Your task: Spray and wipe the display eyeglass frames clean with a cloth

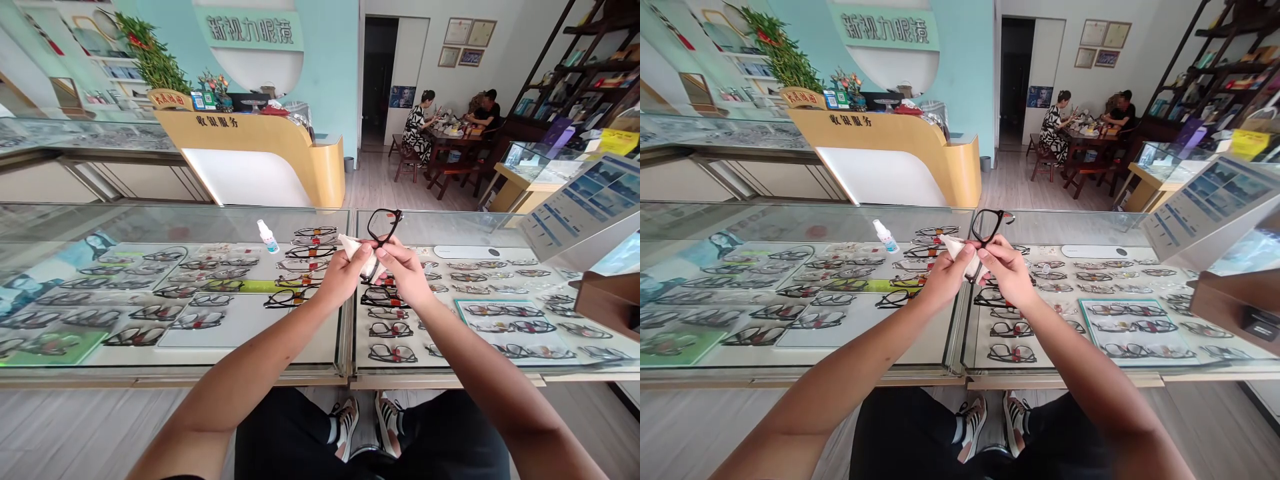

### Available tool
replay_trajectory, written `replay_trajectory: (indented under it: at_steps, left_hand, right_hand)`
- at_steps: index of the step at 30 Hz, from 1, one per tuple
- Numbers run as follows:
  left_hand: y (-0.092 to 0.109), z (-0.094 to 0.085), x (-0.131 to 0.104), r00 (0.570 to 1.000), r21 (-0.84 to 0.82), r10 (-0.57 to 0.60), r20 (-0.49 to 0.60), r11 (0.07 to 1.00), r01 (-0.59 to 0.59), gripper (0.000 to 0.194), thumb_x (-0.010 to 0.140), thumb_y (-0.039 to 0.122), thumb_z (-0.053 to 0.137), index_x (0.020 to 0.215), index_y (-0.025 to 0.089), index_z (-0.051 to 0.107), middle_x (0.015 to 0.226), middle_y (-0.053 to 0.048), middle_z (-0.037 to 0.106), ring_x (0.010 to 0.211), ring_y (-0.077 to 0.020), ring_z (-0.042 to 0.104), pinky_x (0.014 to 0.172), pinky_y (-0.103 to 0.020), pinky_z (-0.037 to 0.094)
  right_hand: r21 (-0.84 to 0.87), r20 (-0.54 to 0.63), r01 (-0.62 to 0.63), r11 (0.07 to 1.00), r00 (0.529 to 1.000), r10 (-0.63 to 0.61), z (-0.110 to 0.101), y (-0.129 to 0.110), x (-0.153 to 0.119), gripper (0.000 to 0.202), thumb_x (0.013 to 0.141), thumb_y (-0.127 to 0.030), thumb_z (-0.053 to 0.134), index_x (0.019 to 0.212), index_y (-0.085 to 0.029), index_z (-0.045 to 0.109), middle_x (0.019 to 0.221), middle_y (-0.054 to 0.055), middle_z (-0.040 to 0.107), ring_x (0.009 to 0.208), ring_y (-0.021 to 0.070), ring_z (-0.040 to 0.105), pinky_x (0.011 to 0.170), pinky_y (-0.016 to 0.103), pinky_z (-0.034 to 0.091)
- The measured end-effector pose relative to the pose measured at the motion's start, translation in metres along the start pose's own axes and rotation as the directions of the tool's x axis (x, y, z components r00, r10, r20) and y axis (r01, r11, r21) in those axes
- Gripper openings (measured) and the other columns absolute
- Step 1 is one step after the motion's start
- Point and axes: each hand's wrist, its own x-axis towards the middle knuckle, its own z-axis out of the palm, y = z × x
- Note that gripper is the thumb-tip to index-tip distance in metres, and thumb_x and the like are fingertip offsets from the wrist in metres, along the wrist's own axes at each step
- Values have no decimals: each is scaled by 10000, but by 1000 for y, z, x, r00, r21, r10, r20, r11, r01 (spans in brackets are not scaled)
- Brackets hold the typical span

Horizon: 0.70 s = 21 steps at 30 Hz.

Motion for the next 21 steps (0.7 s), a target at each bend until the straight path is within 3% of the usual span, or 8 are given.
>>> replay_trajectory:
  at_steps: [5, 9, 12, 16, 19, 21]
  left_hand:
    - [-11, -14, 7, 992, 63, 30, 122, 997, -37, 746, 915, 795, 873, 1369, 207, 811, 1209, -102, 869, 1145, -291, 827, 1008, -406, 657]
    - [-7, -22, 13, 994, 19, -3, 112, 1000, 1, 737, 900, 758, 910, 1353, 184, 820, 1344, -152, 849, 1333, -355, 777, 1182, -488, 592]
    - [3, -26, 19, 1000, -29, -2, 18, 1000, 2, 747, 838, 742, 960, 1297, 172, 815, 1247, -147, 861, 1195, -337, 810, 1133, -490, 610]
    - [16, -32, 25, 995, -33, 68, -78, 997, -71, 568, 831, 612, 943, 1198, 199, 811, 1073, -72, 817, 863, -198, 733, 867, -377, 628]
    - [23, -37, 27, 980, 74, 157, -120, 986, -149, 393, 837, 565, 895, 948, 220, 742, 789, 12, 640, 669, -137, 542, 668, -305, 500]
    - [28, -39, 25, 970, 213, 219, -107, 958, -193, 456, 857, 600, 890, 791, 231, 631, 663, 55, 467, 604, -119, 411, 613, -293, 377]
  right_hand:
    - [100, -96, -30, 995, 995, 39, -12, -1, 6, 322, 936, -588, 913, 918, -267, 918, 1074, 32, 605, 674, 108, 477, 514, 304, 438]
    - [120, -221, 35, 992, 975, -8, -26, -4, 15, 318, 926, -572, 893, 856, -262, 873, 1159, 79, 774, 916, 208, 652, 739, 356, 581]
    - [117, -304, 89, 989, 951, -50, -37, -6, 21, 308, 912, -579, 890, 897, -273, 859, 1271, 86, 823, 990, 227, 699, 814, 371, 610]
    - [125, -297, 85, 989, 954, -44, -45, -8, 24, 316, 922, -583, 881, 959, -272, 843, 1296, 82, 837, 988, 212, 726, 831, 353, 618]
    - [119, -228, 46, 992, 974, -18, -45, -12, 23, 369, 940, -628, 863, 982, -262, 835, 1234, 90, 847, 1010, 222, 746, 876, 360, 626]
    - [130, -161, 24, 991, 987, -3, -43, -17, 21, 416, 941, -667, 861, 985, -254, 846, 1139, 89, 856, 977, 220, 747, 880, 355, 622]
